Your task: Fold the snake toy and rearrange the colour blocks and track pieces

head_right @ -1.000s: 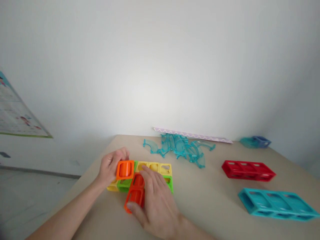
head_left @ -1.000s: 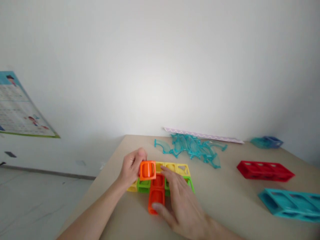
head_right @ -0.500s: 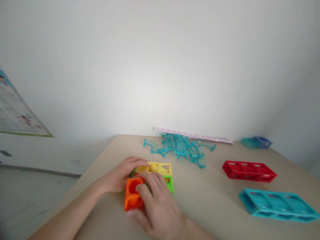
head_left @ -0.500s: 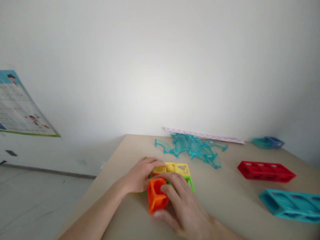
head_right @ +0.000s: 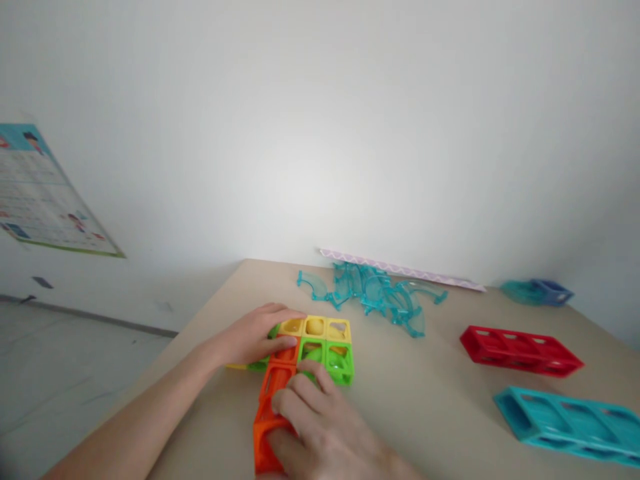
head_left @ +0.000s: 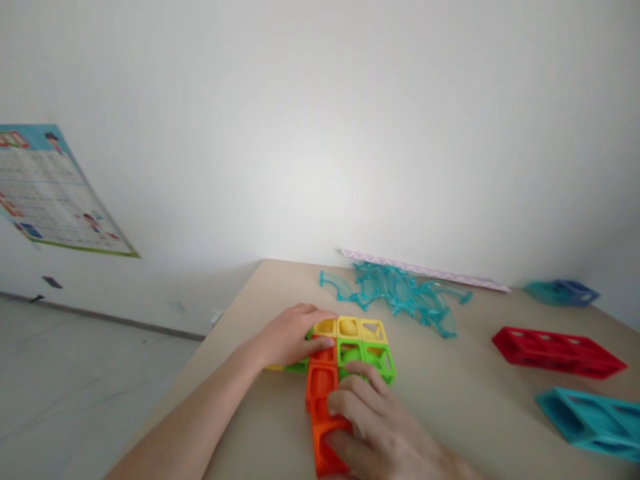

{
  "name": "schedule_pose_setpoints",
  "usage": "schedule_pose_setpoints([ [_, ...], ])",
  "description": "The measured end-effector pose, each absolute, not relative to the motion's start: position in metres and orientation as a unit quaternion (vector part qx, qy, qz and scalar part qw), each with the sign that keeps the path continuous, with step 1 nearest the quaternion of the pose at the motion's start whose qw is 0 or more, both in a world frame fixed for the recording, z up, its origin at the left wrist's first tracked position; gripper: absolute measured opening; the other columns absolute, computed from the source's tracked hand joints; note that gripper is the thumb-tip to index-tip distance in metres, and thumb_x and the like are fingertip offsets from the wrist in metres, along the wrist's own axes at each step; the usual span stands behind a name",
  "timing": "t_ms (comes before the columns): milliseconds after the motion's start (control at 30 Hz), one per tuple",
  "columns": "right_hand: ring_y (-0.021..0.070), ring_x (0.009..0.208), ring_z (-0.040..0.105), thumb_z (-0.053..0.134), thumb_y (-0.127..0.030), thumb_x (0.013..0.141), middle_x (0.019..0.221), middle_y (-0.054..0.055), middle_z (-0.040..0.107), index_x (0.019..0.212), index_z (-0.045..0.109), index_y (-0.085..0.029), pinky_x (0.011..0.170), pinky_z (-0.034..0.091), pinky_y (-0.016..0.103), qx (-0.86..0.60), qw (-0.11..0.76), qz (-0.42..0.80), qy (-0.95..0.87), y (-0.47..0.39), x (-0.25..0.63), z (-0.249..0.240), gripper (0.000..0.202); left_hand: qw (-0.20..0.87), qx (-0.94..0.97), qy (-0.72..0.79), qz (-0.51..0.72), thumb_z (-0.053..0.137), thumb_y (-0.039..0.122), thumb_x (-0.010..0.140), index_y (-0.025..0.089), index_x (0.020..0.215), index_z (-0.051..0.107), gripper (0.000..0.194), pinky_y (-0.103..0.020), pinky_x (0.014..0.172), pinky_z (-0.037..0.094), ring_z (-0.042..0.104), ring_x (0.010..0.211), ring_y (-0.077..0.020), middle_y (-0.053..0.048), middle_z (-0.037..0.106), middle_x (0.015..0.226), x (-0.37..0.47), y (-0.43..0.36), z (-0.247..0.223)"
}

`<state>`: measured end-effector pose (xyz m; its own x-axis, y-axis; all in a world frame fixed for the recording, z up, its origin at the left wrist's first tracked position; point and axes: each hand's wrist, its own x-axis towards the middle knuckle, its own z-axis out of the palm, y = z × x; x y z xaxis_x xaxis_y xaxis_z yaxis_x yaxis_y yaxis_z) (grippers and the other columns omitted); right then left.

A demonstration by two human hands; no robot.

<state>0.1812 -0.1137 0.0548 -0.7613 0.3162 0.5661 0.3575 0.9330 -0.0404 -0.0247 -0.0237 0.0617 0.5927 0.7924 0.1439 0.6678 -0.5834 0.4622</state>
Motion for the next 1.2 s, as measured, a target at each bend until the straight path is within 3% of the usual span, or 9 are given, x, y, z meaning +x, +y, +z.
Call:
schedule_pose_setpoints([
  [133,0.0161,0.083,0.053,0.062,-0.027,0.085,0.083,0.000,0.060,0.067,0.056,-0.021,0.089,0.041,0.037,-0.149,0.300,-0.045,-0.941,-0.116,0.174,0.044,0.021,0.182,0.876,0.418,0.160,0.051,0.053,0.087,0.029,0.132,0.052,0.051,-0.037,0.103,0.037,0.052,0.117,-0.0250,-0.007,0.059,0.126,-0.026,-0.023,0.062],
  [267,0.0163,0.078,0.055,0.051,-0.016,0.088,0.083,0.003,0.064,0.087,0.062,-0.019,0.079,0.045,0.033,-0.196,0.314,-0.002,-0.929,-0.120,0.166,0.034,0.012,0.180,0.874,0.423,0.154,0.051,0.048,0.087,0.029,0.133,0.052,0.049,-0.037,0.102,0.037,0.053,0.114,-0.0244,-0.007,0.060,0.124,-0.026,-0.024,0.062],
  [433,0.0158,0.081,0.056,0.054,-0.021,0.089,0.091,0.002,0.063,0.086,0.064,-0.024,0.073,0.044,0.030,-0.191,0.289,0.018,-0.938,-0.123,0.170,0.038,0.011,0.183,0.872,0.428,0.154,0.053,0.046,0.087,0.030,0.133,0.052,0.048,-0.036,0.100,0.039,0.055,0.112,-0.0241,-0.006,0.061,0.122,-0.026,-0.024,0.063],
  [533,0.0182,0.090,0.058,0.058,-0.024,0.087,0.103,0.004,0.063,0.091,0.062,-0.024,0.083,0.045,0.033,-0.194,0.294,0.040,-0.935,-0.121,0.179,0.046,0.006,0.182,0.871,0.429,0.156,0.051,0.048,0.088,0.029,0.133,0.052,0.049,-0.037,0.100,0.039,0.054,0.112,-0.0244,-0.007,0.060,0.122,-0.026,-0.024,0.063],
  [600,0.0240,0.103,0.056,0.062,-0.030,0.083,0.114,0.010,0.061,0.106,0.059,-0.020,0.093,0.043,0.040,-0.227,0.301,0.054,-0.925,-0.118,0.183,0.049,0.025,0.181,0.873,0.424,0.160,0.048,0.048,0.089,0.029,0.133,0.051,0.048,-0.036,0.100,0.039,0.054,0.111,-0.0241,-0.007,0.061,0.121,-0.025,-0.024,0.062],
  [700,0.0326,0.121,0.045,0.067,-0.049,0.073,0.130,0.017,0.052,0.129,0.046,-0.012,0.104,0.034,0.050,-0.279,0.281,0.066,-0.916,-0.111,0.183,0.046,0.070,0.174,0.876,0.420,0.161,0.041,0.048,0.092,0.028,0.132,0.052,0.046,-0.035,0.098,0.040,0.054,0.110,-0.0232,-0.007,0.062,0.116,-0.025,-0.025,0.063],
  [767,0.0348,0.127,0.039,0.065,-0.059,0.071,0.135,0.017,0.048,0.136,0.041,-0.012,0.109,0.026,0.054,-0.295,0.260,0.071,-0.917,-0.107,0.180,0.042,0.084,0.169,0.875,0.424,0.160,0.040,0.047,0.093,0.029,0.132,0.051,0.044,-0.034,0.097,0.041,0.054,0.110,-0.0229,-0.007,0.062,0.114,-0.024,-0.025,0.063],
  [1000,0.0342,0.129,0.037,0.065,-0.065,0.067,0.136,0.016,0.045,0.131,0.047,-0.017,0.112,0.020,0.054,-0.290,0.237,0.101,-0.922,-0.102,0.182,0.041,0.082,0.170,0.874,0.426,0.160,0.042,0.044,0.093,0.030,0.132,0.051,0.042,-0.034,0.097,0.041,0.055,0.109,-0.0225,-0.006,0.061,0.113,-0.023,-0.025,0.063],
  [1200,0.0275,0.113,0.049,0.068,-0.047,0.075,0.112,0.011,0.057,0.113,0.057,-0.019,0.109,0.024,0.052,-0.217,0.256,0.125,-0.934,-0.100,0.191,0.053,0.048,0.181,0.871,0.425,0.167,0.046,0.047,0.091,0.030,0.134,0.050,0.046,-0.036,0.097,0.041,0.055,0.107,-0.0235,-0.007,0.060,0.114,-0.026,-0.027,0.064],
])
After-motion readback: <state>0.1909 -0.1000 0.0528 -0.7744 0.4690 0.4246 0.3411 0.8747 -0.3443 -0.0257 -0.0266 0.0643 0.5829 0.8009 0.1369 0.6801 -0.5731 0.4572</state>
